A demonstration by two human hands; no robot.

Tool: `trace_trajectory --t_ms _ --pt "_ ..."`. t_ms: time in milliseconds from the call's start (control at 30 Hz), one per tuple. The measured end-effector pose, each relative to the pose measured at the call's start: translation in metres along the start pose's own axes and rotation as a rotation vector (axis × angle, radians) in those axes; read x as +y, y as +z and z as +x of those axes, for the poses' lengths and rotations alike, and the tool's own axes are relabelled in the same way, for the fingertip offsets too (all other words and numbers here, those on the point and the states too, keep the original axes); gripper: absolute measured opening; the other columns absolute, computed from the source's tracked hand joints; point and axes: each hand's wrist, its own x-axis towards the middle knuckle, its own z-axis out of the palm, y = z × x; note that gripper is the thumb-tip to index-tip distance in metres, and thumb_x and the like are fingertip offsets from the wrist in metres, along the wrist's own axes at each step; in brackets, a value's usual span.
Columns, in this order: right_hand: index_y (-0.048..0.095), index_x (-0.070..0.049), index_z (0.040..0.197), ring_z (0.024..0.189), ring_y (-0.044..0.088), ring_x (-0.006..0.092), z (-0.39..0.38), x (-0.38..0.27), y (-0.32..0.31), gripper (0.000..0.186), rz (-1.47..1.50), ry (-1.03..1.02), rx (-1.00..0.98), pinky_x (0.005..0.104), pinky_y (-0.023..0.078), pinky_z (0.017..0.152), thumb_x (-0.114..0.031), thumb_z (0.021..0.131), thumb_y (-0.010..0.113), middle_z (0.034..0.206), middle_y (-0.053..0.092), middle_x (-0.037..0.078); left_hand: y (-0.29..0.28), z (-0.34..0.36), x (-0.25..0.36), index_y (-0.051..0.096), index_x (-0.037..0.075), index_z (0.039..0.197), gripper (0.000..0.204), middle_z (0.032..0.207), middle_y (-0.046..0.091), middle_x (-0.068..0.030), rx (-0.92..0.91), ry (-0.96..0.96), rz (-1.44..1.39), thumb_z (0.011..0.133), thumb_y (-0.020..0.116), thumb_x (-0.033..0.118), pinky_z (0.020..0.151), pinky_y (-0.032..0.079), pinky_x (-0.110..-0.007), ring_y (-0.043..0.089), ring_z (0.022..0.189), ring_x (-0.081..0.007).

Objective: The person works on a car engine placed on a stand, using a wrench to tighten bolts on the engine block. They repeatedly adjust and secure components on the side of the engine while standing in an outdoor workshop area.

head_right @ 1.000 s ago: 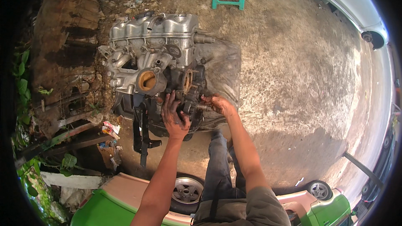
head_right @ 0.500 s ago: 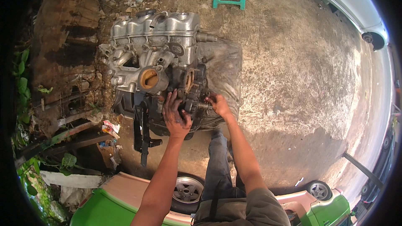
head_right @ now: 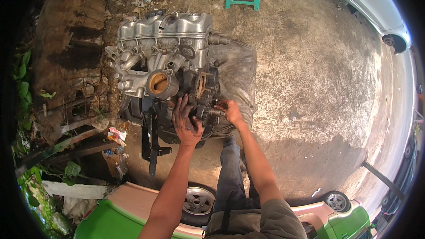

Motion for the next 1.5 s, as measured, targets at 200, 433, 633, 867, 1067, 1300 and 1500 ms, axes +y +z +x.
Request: trace_trajectory --t_ms 200,433,633,867,1067,1300,1500 --pt "0.056 0.020 0.114 0.113 0.065 0.0293 -0.004 -0.014 0.003 0.062 0.000 0.030 0.008 0.0329 0.054 0.097 0.033 0.059 0.031 0.114 0.064 0.022 -0.002 0.001 0.001 0.046 0.003 0.122 0.033 0.140 0.051 -0.0196 -0.005 0.002 -0.003 0.091 0.039 0.011 0.109 0.033 -0.052 0.045 0.132 -0.0387" --pt "0.059 0.018 0.112 0.103 0.067 0.0278 0.003 -0.007 0.000 0.038 -0.082 -0.047 -0.020 0.0316 0.056 0.087 0.023 0.076 0.048 0.106 0.066 0.023 -0.001 0.000 0.000 0.047 0.002 0.120 0.031 0.139 0.052 -0.0198 0.000 -0.005 -0.003 0.092 0.038 0.014 0.109 0.034 -0.052 0.045 0.132 -0.0387" --pt "0.070 0.002 0.102 0.053 0.045 0.0073 0.014 -0.007 -0.018 0.032 0.565 0.425 -0.168 0.0211 0.037 0.046 -0.027 0.089 0.074 0.084 0.069 0.006 0.000 0.000 0.000 0.048 0.002 0.118 0.031 0.138 0.052 -0.0207 0.018 0.007 -0.010 0.094 0.037 0.016 0.108 0.034 -0.052 0.046 0.130 -0.0396" --pt "0.069 -0.003 0.101 0.059 0.051 0.0065 0.005 -0.015 -0.022 0.030 0.612 0.407 -0.233 0.0227 0.037 0.048 -0.029 0.089 0.075 0.094 0.071 0.005 0.000 0.001 0.000 0.047 0.002 0.119 0.031 0.138 0.052 -0.0215 0.013 0.003 -0.011 0.093 0.037 0.016 0.108 0.034 -0.053 0.047 0.129 -0.0403" --pt "0.065 0.005 0.105 0.079 0.066 0.0148 -0.004 -0.004 -0.022 0.039 0.343 0.239 -0.023 0.0288 0.049 0.064 -0.031 0.091 0.073 0.097 0.071 0.008 0.000 0.000 0.000 0.048 0.002 0.120 0.033 0.138 0.053 -0.0213 0.027 0.000 -0.022 0.090 0.039 0.014 0.108 0.034 -0.053 0.047 0.129 -0.0403" --pt "0.057 0.016 0.117 0.107 0.066 0.0256 0.000 0.000 -0.005 0.038 -0.234 -0.011 -0.017 0.0326 0.052 0.082 0.013 0.080 0.051 0.112 0.066 0.020 0.001 0.000 0.000 0.048 0.007 0.123 0.035 0.140 0.053 -0.0161 0.034 -0.009 -0.022 0.090 0.039 0.014 0.109 0.035 -0.050 0.045 0.132 -0.0360" --pt "0.051 0.020 0.124 0.118 0.062 0.0307 0.001 0.002 0.000 0.069 0.253 0.148 0.034 0.0322 0.052 0.096 0.033 0.060 0.028 0.122 0.060 0.026 0.000 0.001 -0.001 0.048 0.002 0.120 0.032 0.138 0.052 -0.0210 0.007 0.001 -0.011 0.094 0.038 0.019 0.108 0.034 -0.053 0.046 0.130 -0.0399"
